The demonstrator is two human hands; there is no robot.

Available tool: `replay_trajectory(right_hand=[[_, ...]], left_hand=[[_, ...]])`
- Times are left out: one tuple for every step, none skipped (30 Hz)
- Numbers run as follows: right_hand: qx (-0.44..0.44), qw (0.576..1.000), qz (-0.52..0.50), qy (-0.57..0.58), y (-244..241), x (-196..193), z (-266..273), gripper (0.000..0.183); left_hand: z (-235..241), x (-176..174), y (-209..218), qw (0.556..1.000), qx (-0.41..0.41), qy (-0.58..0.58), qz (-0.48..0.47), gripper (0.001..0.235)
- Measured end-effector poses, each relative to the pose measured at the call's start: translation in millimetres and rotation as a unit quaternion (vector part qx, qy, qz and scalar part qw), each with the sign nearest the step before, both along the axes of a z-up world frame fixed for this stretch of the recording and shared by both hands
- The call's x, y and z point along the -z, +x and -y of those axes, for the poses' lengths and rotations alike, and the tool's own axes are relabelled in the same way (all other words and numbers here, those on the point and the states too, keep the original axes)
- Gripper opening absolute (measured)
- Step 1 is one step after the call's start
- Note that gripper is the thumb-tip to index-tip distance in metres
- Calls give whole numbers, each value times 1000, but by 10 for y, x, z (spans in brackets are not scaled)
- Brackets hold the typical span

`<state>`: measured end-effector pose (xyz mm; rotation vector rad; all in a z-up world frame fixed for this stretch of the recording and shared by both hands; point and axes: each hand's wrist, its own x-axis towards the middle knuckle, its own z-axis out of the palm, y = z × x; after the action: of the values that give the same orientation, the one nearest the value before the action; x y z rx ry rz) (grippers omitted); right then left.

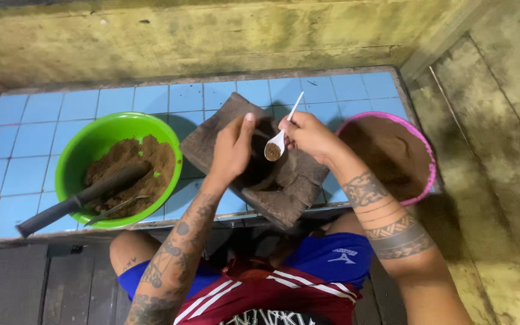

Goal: The person scoops a brown powder from a green bowl using a white plastic spoon and transfers it into a pink bowl. The person also uses a wooden mortar and pestle, occasionally scooping powder from it into the pink bowl.

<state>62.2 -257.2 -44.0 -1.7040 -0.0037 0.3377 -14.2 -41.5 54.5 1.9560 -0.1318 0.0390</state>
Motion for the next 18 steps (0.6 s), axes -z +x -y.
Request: replay_trajectory(right_hand=[[8, 1000, 2, 1, -41, -65, 100, 21], [23, 1000, 8, 1, -82, -131, 198, 21], [32, 999, 17, 2, -85, -213, 259, 21], [34, 999, 21, 2, -63, -275, 368, 21], [48, 998, 27, -2, -87, -302, 496, 20], [61, 997, 34, -7, -106, -320, 637, 19], [71, 997, 31, -8, -139, -359, 778, 19], [89, 996, 32, 3, -170, -395, 931, 20], [114, 993, 31, 15, -239, -425, 1098, 21], [131, 991, 27, 15, -263, -339, 1323, 21], [163, 986, 35, 25, -291, -253, 1567, 19], [195, 979, 43, 34, -323, -167, 1805, 17], [208, 977, 41, 31, -355, -62, 2060, 17], [250, 966, 55, 25, -397, 42, 2301, 16], [288, 955, 70, 18, -438, 155, 2527, 16], [296, 953, 67, 16, -522, 173, 2626, 16], [337, 939, 70, 16, -572, 187, 2704, 16], [376, 924, 73, 15, -622, 197, 2771, 15]], left_hand=[[128, 29, 53, 1000, 8, 1, 2, 61], [256, 55, 105, 999, 29, -23, -23, 64], [356, 70, 167, 997, 43, -47, -46, 66], [470, 15, 215, 997, 45, -46, -42, 66], [601, -6, 229, 994, 73, -61, -49, 70], [746, -17, 249, 990, 100, -76, -57, 74], [881, -39, 266, 989, 109, -76, -61, 74], [1032, -58, 286, 986, 128, -79, -69, 72], [1194, -77, 298, 982, 153, -81, -79, 71], [1342, -44, 325, 979, 169, -79, -85, 71], [1509, -6, 352, 978, 174, -50, -100, 67], [1671, 31, 379, 977, 179, -21, -113, 64], [1825, 62, 414, 974, 192, -22, -117, 64], [1967, 93, 444, 969, 207, -12, -133, 66], [2094, 133, 459, 964, 218, -3, -150, 69], [2233, 167, 484, 962, 227, -4, -153, 69], [2351, 200, 523, 960, 230, -2, -162, 72], [2460, 230, 562, 957, 233, 0, -171, 76]])
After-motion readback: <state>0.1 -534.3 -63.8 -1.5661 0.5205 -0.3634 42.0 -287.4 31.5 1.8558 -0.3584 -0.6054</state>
